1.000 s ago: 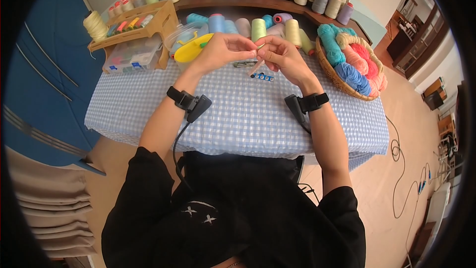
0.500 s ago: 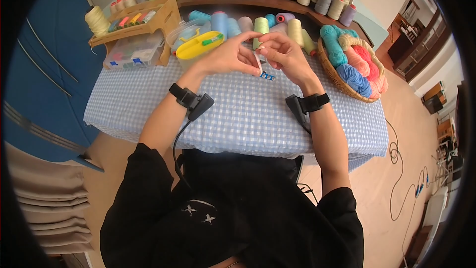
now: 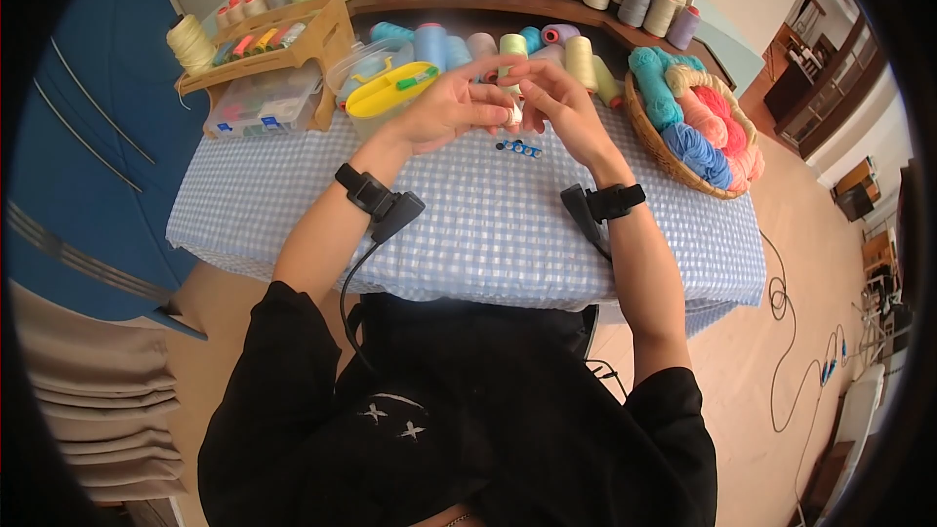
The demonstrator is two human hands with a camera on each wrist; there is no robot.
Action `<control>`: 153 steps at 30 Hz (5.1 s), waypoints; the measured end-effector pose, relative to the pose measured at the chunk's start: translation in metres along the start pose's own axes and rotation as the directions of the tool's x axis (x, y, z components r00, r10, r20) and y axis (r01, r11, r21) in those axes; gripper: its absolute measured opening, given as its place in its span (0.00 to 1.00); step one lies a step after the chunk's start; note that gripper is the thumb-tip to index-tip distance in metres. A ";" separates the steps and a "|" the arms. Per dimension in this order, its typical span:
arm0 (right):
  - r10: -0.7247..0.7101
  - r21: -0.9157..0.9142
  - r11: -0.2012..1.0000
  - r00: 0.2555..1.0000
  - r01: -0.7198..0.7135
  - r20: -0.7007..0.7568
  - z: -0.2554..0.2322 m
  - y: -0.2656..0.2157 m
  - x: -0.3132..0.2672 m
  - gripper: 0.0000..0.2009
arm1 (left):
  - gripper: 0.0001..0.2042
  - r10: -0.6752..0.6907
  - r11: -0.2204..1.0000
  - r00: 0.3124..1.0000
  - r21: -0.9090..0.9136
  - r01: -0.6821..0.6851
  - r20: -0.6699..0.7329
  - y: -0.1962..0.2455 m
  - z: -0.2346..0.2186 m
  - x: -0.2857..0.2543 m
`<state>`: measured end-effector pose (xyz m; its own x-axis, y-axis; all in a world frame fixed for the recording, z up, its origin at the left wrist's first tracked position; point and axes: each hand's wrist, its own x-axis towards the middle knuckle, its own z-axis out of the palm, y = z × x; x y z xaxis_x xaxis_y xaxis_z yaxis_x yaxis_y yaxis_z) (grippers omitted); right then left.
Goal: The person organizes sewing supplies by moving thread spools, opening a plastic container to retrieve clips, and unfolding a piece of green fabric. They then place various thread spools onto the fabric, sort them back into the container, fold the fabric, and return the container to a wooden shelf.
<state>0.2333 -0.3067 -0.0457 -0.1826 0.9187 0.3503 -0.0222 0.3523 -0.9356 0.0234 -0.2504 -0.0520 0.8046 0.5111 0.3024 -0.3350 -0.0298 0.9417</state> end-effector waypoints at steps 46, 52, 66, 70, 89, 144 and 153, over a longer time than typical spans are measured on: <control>-0.102 -0.352 0.935 0.985 0.046 -0.142 -0.007 0.015 0.005 0.15 | 0.08 0.162 0.758 0.889 0.630 0.166 -0.429 -0.004 -0.017 0.007; -0.118 -0.294 0.954 0.972 0.054 -0.203 -0.002 0.006 0.003 0.14 | 0.10 0.233 0.616 0.861 0.754 0.228 -0.451 0.004 -0.011 0.004; -0.296 -0.177 0.954 0.671 0.242 -0.680 -0.046 -0.011 0.009 0.13 | 0.12 0.192 0.669 0.875 0.712 0.214 -0.444 0.011 -0.015 0.003; -0.313 -0.156 0.938 0.565 0.309 -0.763 -0.056 -0.014 0.010 0.14 | 0.17 0.209 0.629 0.873 0.744 0.224 -0.440 0.009 -0.026 0.002; -0.009 -0.184 0.983 0.997 -0.004 -0.070 0.007 -0.002 0.002 0.14 | 0.11 0.172 0.883 0.947 0.469 -0.026 -0.271 0.018 -0.012 0.001; -0.233 0.107 0.966 0.972 0.234 -0.022 -0.011 -0.020 0.003 0.13 | 0.30 -0.264 0.760 0.963 0.604 0.239 -0.049 0.011 -0.006 -0.002; -0.225 -0.678 0.735 0.942 -0.005 -0.251 -0.021 0.015 0.006 0.18 | 0.14 -0.009 0.945 0.968 0.316 0.090 -0.251 0.002 -0.014 0.004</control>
<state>0.2527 -0.2921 -0.0567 0.0795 0.8305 0.5513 0.6505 0.3758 -0.6600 0.0189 -0.2365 -0.0516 0.6585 0.7107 0.2476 -0.0890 -0.2531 0.9633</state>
